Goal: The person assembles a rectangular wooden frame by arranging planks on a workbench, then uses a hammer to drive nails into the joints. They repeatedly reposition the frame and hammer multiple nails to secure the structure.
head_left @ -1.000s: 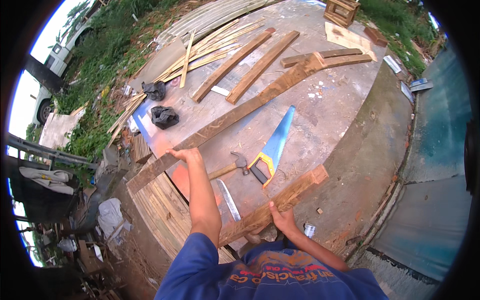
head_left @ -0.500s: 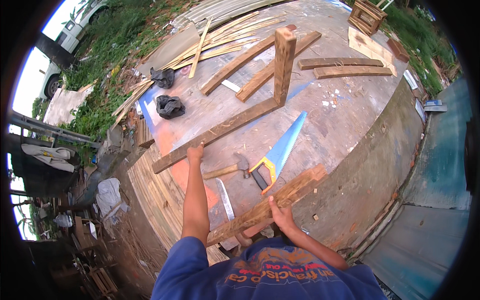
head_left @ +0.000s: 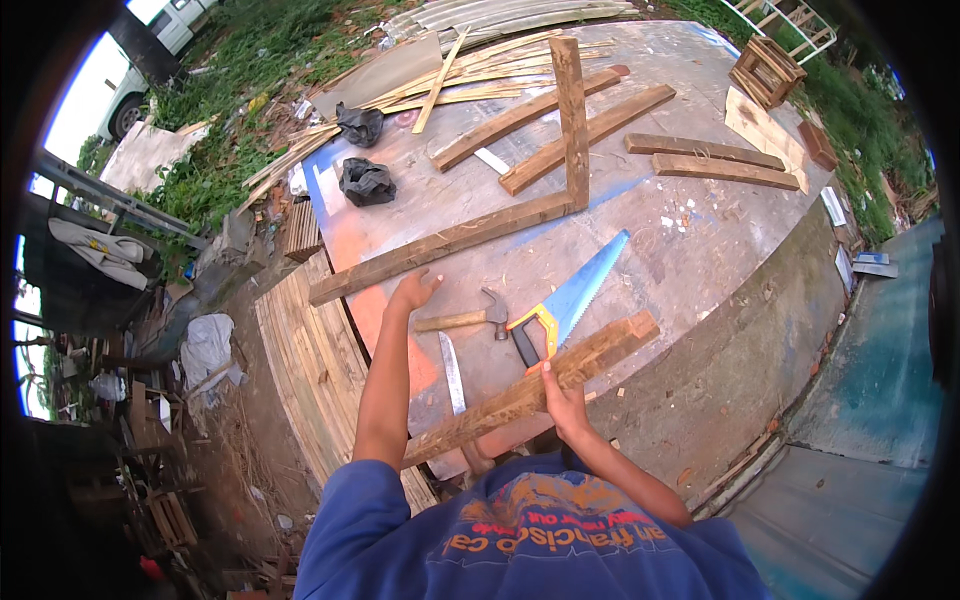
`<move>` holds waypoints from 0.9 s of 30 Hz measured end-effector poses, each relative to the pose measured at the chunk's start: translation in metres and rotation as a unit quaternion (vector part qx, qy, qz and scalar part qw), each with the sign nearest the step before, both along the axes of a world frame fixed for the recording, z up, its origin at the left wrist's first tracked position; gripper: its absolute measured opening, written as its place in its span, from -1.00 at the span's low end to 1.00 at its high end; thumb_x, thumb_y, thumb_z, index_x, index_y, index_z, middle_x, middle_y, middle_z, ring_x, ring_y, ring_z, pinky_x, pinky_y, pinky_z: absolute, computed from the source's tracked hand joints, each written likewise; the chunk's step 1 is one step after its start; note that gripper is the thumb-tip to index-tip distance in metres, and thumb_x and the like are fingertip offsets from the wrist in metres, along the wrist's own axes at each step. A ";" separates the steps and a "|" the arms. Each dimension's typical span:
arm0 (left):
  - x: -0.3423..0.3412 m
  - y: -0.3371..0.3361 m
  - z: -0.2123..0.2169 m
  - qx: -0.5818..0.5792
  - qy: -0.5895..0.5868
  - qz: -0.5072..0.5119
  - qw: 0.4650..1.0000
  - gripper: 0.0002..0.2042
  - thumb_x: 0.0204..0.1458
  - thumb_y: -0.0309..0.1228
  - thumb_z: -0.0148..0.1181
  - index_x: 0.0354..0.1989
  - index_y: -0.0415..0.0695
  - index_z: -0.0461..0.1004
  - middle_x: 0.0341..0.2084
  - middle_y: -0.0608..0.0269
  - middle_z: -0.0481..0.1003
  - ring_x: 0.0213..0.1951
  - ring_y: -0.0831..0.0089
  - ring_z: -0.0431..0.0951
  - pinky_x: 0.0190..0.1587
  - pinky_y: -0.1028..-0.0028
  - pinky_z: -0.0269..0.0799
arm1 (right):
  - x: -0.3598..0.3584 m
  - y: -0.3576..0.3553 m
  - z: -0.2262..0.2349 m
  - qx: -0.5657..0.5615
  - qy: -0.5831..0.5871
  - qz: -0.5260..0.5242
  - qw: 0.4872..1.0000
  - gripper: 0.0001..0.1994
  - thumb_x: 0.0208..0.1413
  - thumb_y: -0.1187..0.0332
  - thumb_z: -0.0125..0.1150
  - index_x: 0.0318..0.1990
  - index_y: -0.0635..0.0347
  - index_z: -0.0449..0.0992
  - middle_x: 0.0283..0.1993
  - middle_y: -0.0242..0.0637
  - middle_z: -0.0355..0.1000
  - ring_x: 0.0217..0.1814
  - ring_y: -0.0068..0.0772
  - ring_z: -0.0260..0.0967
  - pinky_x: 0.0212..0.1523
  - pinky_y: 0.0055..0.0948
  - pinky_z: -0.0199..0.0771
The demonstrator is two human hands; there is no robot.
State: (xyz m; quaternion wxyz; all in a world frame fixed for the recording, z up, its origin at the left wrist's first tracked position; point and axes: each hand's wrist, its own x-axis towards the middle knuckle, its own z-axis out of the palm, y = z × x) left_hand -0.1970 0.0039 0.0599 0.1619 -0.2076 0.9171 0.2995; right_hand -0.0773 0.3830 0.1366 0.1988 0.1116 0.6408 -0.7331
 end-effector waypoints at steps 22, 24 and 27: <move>0.221 0.165 0.038 0.130 0.197 -0.064 0.970 -0.44 -0.11 -0.25 0.36 0.12 -0.17 0.47 -0.11 -0.17 0.57 -0.05 -0.09 0.58 0.00 0.12 0.50 | -0.043 0.031 0.011 0.015 -0.077 0.200 0.977 -0.32 0.17 0.05 0.34 0.28 0.29 0.23 0.21 -0.03 0.29 0.11 -0.19 0.47 -0.03 -0.20 0.67; 0.216 0.147 0.049 0.169 0.139 -0.066 0.974 -0.46 -0.10 -0.23 0.37 0.09 -0.21 0.49 -0.15 -0.19 0.59 -0.08 -0.09 0.60 -0.01 0.14 0.50 | -0.073 0.046 0.023 0.018 -0.032 0.246 0.969 -0.34 0.16 0.08 0.37 0.27 0.28 0.25 0.18 -0.04 0.33 0.10 -0.23 0.48 -0.05 -0.23 0.67; 0.198 0.128 0.088 0.212 0.081 -0.039 0.973 -0.44 -0.08 -0.14 0.39 0.05 -0.26 0.51 -0.22 -0.23 0.60 -0.13 -0.07 0.63 -0.03 0.17 0.50 | -0.148 0.059 0.031 0.054 -0.014 0.331 0.942 -0.42 0.17 0.10 0.36 0.19 0.31 0.36 0.04 -0.09 0.44 -0.01 -0.32 0.52 -0.14 -0.31 0.67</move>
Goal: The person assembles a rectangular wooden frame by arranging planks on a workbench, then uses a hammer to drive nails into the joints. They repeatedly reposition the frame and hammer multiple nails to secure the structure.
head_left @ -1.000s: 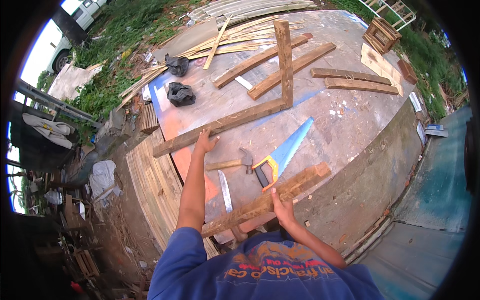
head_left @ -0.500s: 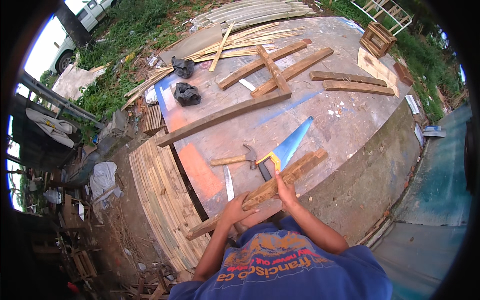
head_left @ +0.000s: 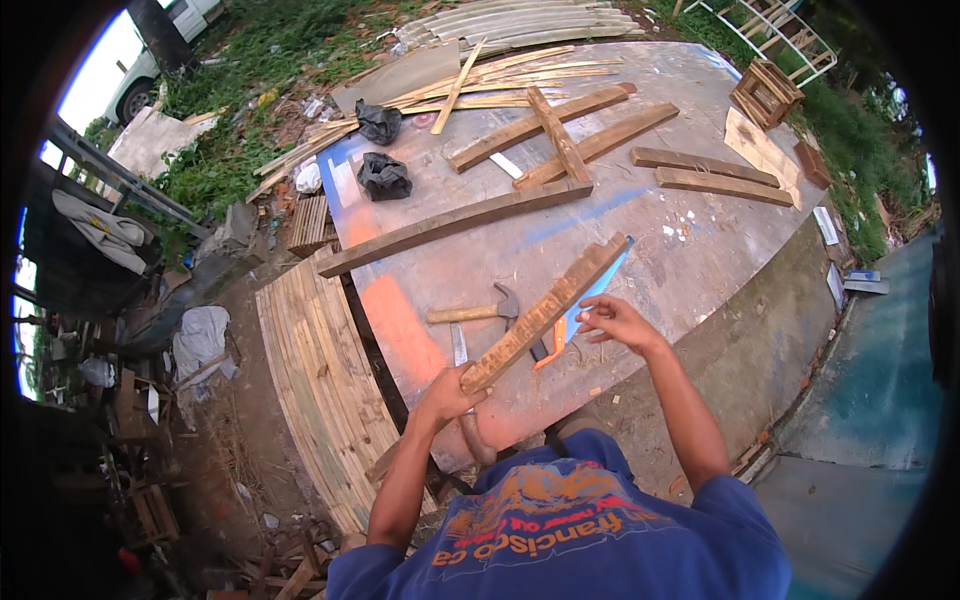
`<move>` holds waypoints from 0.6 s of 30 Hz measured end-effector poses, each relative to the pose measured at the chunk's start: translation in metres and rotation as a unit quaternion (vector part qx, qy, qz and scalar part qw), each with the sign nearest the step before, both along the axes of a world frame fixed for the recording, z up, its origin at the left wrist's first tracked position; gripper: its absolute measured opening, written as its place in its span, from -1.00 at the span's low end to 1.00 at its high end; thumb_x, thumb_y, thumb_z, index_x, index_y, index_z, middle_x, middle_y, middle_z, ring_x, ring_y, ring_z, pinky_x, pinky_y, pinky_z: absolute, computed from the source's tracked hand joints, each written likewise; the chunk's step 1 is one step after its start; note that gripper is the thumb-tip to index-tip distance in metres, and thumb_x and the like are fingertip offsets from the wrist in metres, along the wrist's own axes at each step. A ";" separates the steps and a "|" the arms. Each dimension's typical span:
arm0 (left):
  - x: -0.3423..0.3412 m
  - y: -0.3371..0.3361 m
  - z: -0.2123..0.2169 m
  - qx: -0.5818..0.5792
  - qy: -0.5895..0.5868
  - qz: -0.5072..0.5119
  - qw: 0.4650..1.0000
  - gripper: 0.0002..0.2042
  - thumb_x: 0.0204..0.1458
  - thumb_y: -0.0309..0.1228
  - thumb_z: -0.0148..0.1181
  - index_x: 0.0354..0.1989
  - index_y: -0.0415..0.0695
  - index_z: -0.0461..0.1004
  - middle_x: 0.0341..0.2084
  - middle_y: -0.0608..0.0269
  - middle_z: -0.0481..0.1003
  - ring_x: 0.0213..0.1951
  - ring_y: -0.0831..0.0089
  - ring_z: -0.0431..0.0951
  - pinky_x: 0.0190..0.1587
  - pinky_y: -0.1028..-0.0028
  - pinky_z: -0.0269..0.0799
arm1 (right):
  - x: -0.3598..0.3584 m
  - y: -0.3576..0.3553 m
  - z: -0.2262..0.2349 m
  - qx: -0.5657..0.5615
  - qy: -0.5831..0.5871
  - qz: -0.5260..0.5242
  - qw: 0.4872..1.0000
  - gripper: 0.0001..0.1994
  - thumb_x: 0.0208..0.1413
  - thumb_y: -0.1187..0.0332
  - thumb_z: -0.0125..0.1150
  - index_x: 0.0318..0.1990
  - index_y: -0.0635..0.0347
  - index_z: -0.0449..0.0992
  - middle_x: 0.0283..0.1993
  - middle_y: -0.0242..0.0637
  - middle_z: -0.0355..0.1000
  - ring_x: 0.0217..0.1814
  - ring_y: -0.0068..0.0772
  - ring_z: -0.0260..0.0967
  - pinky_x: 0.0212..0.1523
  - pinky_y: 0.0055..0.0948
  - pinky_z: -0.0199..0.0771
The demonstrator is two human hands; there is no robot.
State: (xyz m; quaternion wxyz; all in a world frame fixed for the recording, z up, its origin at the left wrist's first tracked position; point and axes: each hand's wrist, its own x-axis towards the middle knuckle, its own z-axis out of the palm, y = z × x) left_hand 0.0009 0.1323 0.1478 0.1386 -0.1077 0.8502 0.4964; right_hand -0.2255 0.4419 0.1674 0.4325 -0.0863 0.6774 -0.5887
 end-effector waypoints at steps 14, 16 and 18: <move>-0.109 -0.013 0.099 -0.110 -0.115 0.109 0.981 -0.40 -0.09 -0.05 0.44 -0.01 -0.31 0.54 -0.29 -0.16 0.62 -0.19 0.07 0.66 -0.09 0.23 0.52 | -0.409 -0.184 -0.114 0.237 0.534 -0.128 0.801 -0.38 0.08 0.13 0.35 0.11 0.43 0.28 0.08 0.28 0.35 0.26 0.25 0.27 0.22 -0.01 0.35; -0.122 -0.002 0.106 -0.115 -0.152 0.116 0.975 -0.38 -0.08 -0.02 0.43 0.00 -0.30 0.53 -0.29 -0.17 0.62 -0.16 0.03 0.66 -0.08 0.21 0.53 | -0.440 -0.201 -0.128 0.274 0.491 -0.109 0.820 -0.36 0.06 0.13 0.36 0.13 0.45 0.27 0.08 0.27 0.38 0.21 0.28 0.32 0.21 -0.02 0.38; -0.122 0.003 0.105 -0.119 -0.163 0.134 0.970 -0.39 -0.09 -0.03 0.43 0.00 -0.29 0.53 -0.29 -0.17 0.62 -0.16 0.03 0.66 -0.07 0.21 0.52 | -0.467 -0.208 -0.133 0.320 0.424 -0.086 0.843 -0.35 0.06 0.11 0.36 0.14 0.44 0.30 0.08 0.25 0.42 0.18 0.25 0.38 0.20 -0.03 0.40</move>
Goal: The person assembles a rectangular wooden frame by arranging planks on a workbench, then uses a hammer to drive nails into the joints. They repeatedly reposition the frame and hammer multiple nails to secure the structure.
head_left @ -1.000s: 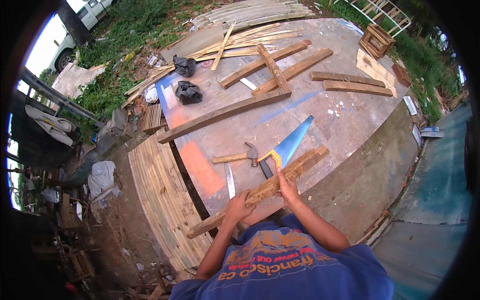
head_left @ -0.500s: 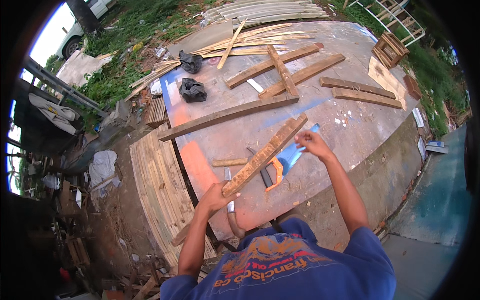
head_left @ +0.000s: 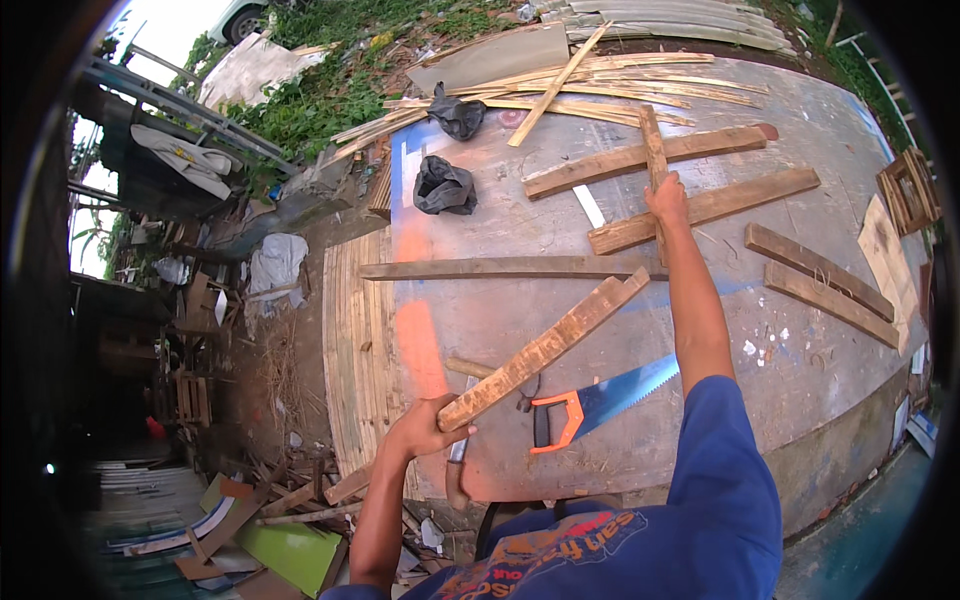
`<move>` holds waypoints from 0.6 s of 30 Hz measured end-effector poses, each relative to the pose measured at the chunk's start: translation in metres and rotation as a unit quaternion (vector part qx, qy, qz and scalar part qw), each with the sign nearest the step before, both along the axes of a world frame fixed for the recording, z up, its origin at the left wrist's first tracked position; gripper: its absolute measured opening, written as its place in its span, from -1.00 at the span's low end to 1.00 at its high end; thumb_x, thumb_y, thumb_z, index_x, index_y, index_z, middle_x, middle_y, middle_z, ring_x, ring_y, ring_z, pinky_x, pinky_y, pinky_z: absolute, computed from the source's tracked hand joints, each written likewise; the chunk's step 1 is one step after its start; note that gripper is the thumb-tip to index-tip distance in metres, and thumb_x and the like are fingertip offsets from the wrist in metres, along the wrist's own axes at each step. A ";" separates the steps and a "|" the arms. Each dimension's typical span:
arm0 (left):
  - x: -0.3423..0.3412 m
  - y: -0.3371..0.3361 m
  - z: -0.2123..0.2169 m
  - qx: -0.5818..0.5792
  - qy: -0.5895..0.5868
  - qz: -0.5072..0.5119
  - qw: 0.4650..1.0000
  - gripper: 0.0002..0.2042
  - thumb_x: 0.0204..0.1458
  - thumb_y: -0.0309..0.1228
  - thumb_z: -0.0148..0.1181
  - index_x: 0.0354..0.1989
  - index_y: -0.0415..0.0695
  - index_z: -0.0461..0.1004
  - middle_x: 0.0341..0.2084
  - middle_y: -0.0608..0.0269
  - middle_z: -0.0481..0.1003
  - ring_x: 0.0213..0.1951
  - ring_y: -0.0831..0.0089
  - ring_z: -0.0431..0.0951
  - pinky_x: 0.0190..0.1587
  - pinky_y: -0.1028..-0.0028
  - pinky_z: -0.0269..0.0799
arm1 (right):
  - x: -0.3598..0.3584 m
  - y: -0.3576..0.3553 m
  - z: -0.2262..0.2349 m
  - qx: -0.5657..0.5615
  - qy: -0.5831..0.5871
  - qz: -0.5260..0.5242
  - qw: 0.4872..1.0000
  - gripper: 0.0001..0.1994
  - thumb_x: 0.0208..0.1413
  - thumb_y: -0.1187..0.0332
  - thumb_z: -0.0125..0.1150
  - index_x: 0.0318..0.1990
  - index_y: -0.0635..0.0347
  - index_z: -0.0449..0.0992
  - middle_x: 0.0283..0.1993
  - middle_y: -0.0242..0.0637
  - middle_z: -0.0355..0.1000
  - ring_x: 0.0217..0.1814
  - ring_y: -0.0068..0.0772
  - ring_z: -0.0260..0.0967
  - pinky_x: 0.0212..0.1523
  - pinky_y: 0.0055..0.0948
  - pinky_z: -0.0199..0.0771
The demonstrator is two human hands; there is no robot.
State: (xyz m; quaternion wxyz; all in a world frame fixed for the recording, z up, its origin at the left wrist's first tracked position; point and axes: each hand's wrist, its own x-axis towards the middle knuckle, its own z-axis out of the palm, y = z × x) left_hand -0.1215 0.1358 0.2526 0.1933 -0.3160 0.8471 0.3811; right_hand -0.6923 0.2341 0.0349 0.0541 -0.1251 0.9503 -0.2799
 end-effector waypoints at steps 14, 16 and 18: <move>-0.016 -0.039 -0.003 0.094 0.026 0.040 0.994 -0.34 -0.02 -0.11 0.44 0.15 -0.30 0.39 -0.11 -0.13 0.58 -0.05 0.16 0.60 0.02 0.26 0.48 | 0.085 0.059 0.041 -0.340 0.114 0.019 0.933 -0.51 0.09 0.27 0.32 0.11 0.35 0.36 -0.06 0.21 0.48 0.06 0.25 0.43 0.06 -0.03 0.40; -0.027 -0.052 -0.001 0.111 0.079 0.034 0.990 -0.36 0.03 -0.17 0.41 0.20 -0.32 0.38 -0.11 0.02 0.59 -0.06 0.34 0.55 0.05 0.33 0.46 | 0.101 0.078 0.042 -0.385 0.118 0.010 0.915 -0.50 0.06 0.33 0.36 0.11 0.34 0.34 -0.10 0.17 0.49 0.03 0.21 0.45 0.02 -0.07 0.41; -0.037 -0.061 0.006 0.140 0.084 0.023 0.986 -0.36 0.04 -0.18 0.41 0.21 -0.33 0.37 -0.11 0.04 0.58 -0.05 0.36 0.55 0.05 0.35 0.45 | 0.125 0.097 0.046 -0.385 0.088 0.000 0.919 -0.52 0.06 0.36 0.36 0.09 0.34 0.34 -0.11 0.14 0.49 0.00 0.17 0.48 0.00 -0.11 0.43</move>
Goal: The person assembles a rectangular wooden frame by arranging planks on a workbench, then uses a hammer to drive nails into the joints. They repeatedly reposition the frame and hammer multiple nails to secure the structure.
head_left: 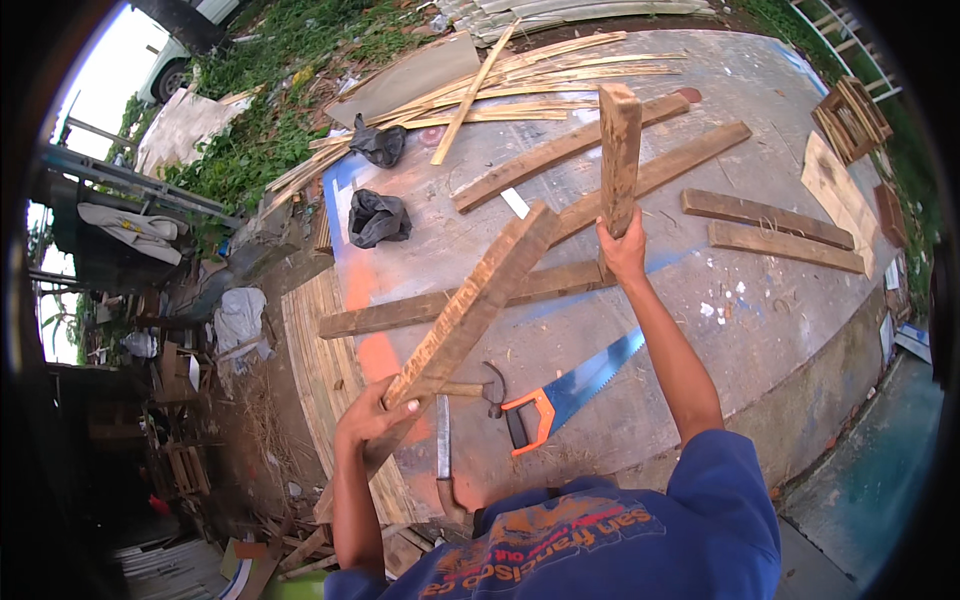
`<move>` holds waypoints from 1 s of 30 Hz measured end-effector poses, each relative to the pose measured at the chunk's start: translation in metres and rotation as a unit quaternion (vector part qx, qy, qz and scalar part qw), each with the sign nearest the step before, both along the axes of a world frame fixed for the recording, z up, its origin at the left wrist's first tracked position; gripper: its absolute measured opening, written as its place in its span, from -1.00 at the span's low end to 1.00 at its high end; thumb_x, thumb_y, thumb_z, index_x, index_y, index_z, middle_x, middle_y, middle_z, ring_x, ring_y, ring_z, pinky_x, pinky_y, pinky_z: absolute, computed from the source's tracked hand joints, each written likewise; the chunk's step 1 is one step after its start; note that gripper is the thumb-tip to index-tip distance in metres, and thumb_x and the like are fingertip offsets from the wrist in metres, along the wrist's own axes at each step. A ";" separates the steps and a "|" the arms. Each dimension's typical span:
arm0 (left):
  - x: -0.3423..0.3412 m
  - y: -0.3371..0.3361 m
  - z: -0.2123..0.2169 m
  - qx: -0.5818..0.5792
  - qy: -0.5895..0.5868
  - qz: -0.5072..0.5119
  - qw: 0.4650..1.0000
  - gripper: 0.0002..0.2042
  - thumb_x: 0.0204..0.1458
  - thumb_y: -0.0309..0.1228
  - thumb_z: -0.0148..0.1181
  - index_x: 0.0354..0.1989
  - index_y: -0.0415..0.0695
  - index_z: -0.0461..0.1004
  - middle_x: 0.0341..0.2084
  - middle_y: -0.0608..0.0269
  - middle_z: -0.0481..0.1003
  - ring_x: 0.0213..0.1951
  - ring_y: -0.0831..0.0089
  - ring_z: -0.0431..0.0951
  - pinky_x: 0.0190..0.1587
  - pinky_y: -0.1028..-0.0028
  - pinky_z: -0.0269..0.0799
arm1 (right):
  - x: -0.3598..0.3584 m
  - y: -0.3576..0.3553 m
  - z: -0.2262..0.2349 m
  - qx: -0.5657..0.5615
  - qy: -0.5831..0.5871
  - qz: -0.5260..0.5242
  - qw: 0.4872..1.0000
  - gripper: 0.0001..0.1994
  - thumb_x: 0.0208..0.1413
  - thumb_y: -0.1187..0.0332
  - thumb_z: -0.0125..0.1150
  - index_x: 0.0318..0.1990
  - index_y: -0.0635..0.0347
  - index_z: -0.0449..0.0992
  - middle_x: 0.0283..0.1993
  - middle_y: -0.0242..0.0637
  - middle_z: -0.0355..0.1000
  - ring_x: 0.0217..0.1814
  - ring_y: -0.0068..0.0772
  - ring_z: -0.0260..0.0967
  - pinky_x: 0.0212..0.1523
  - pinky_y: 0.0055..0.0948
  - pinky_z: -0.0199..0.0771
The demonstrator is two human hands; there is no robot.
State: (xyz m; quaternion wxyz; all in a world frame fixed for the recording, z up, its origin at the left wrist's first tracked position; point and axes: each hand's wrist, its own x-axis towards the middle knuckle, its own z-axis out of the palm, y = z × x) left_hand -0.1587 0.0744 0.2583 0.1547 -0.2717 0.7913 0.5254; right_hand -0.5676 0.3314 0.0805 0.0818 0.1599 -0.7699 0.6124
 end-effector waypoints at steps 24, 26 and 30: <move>-0.088 -0.055 0.098 -0.054 0.075 -0.218 0.972 -0.30 0.28 0.22 -0.14 -0.12 -0.35 0.51 -0.40 0.07 0.59 -0.41 0.34 0.65 -0.32 0.35 0.61 | 0.103 0.129 0.260 -0.132 0.083 0.095 0.983 -0.56 0.41 0.18 0.00 0.27 0.31 0.27 0.21 -0.08 0.37 0.28 -0.24 0.34 0.31 -0.28 0.31; -0.114 -0.026 0.138 0.013 -0.003 -0.179 0.984 -0.24 0.24 0.30 -0.20 -0.08 -0.32 0.46 -0.41 0.02 0.58 -0.47 0.27 0.67 -0.42 0.31 0.64 | 0.093 0.117 0.283 -0.151 0.065 0.134 0.977 -0.52 0.42 0.09 -0.03 0.25 0.32 0.29 0.19 -0.11 0.38 0.28 -0.27 0.34 0.31 -0.31 0.30; -0.148 -0.013 0.160 -0.042 -0.049 -0.195 0.979 -0.15 0.12 0.41 -0.11 0.15 -0.24 0.42 -0.18 -0.03 0.57 -0.27 0.25 0.67 -0.23 0.29 0.62 | 0.067 0.098 0.283 -0.211 -0.015 0.173 0.962 -0.49 0.36 -0.01 0.07 0.17 0.30 0.41 0.05 -0.25 0.46 0.12 -0.44 0.38 0.18 -0.41 0.34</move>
